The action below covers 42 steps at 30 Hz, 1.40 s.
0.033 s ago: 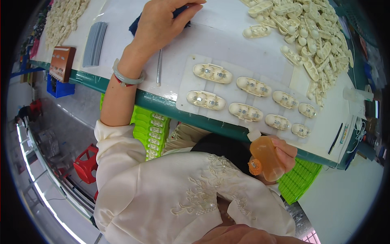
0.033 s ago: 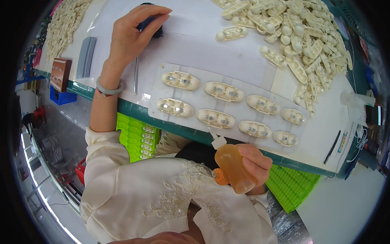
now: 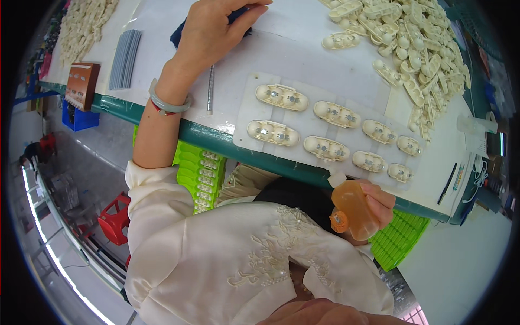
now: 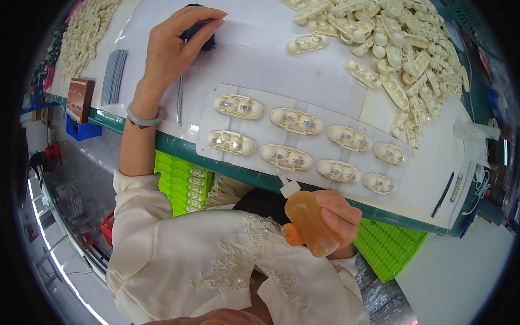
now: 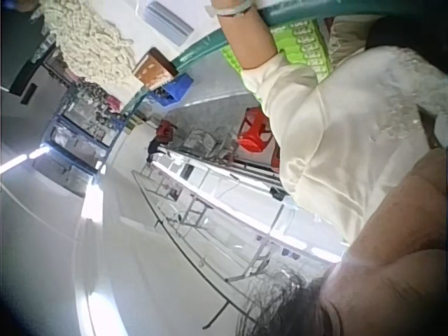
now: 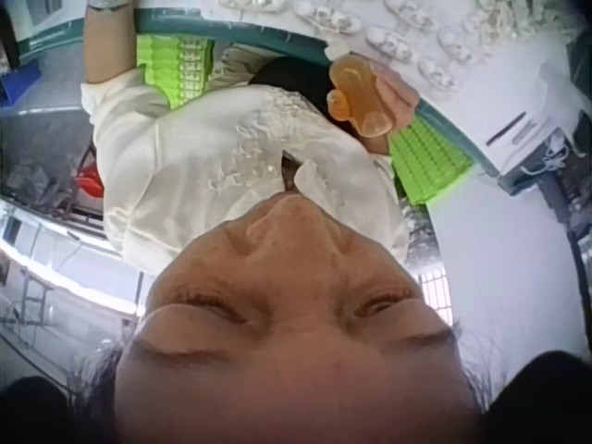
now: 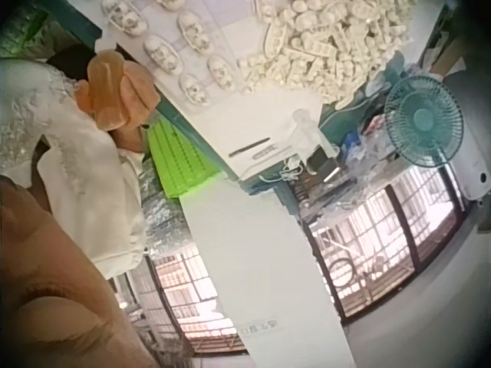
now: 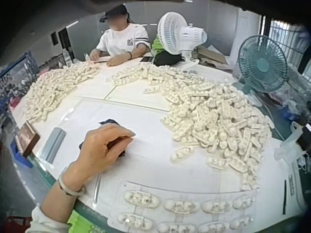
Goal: The person is applying glue or adhesive to small plastic components as part of a manufacturing assembly process.
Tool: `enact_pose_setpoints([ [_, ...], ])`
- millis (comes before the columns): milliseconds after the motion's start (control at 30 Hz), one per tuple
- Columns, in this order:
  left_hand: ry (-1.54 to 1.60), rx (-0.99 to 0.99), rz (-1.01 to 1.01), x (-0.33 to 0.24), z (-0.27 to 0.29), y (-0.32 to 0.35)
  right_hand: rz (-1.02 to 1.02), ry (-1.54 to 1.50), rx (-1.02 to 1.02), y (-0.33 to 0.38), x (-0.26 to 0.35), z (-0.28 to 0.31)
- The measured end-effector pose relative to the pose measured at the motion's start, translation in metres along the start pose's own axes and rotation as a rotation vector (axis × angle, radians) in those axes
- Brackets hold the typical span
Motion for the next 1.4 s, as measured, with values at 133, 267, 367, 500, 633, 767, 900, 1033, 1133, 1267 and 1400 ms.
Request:
enact_pose_setpoints([
  [133, -0.081, 0.033, -0.034, 0.002, 0.001, 0.001, 0.001, 0.068, 0.059, -0.001, -0.003, 0.000],
  [267, -0.098, 0.039, -0.041, 0.006, 0.000, 0.003, -0.006, 0.119, 0.024, -0.004, 0.000, -0.004],
  [367, -0.102, 0.051, -0.047, 0.007, 0.000, 0.003, -0.018, 0.141, 0.030, -0.006, 0.002, -0.008],
  [500, -0.108, 0.049, -0.043, 0.005, 0.000, 0.003, 0.035, 0.120, 0.046, -0.005, 0.000, -0.010],
  [633, -0.108, 0.050, -0.030, 0.004, 0.000, 0.002, 0.079, 0.072, -0.004, -0.002, -0.003, -0.005],
  [767, -0.108, 0.049, -0.055, 0.004, -0.001, 0.002, 0.053, 0.061, -0.035, 0.000, -0.001, 0.001],
  [900, -0.119, 0.060, -0.057, 0.003, -0.001, 0.002, -0.017, 0.100, -0.027, -0.001, 0.001, -0.001],
  [1033, -0.104, 0.068, -0.030, 0.003, -0.002, 0.002, -0.038, 0.134, 0.026, -0.001, 0.000, -0.001],
  [1133, -0.121, 0.084, -0.010, 0.004, -0.003, 0.002, -0.037, 0.100, 0.043, 0.000, 0.000, 0.004],
  [1267, -0.119, 0.085, -0.022, 0.006, -0.003, 0.002, 0.000, -0.003, -0.092, 0.006, -0.002, 0.011],
  [1400, -0.098, 0.075, -0.017, 0.008, -0.004, 0.002, 0.023, 0.000, -0.118, 0.009, -0.004, 0.014],
])
Point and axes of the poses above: each hand's wrist, its own y-axis away from the middle knuckle, its own z-axis out of the back of the hand, x = y × z, the point moved 2 cm from there along -y, towards the middle knuckle, and after that the axes turned 1 degree about -z, right-handed, at the moved point
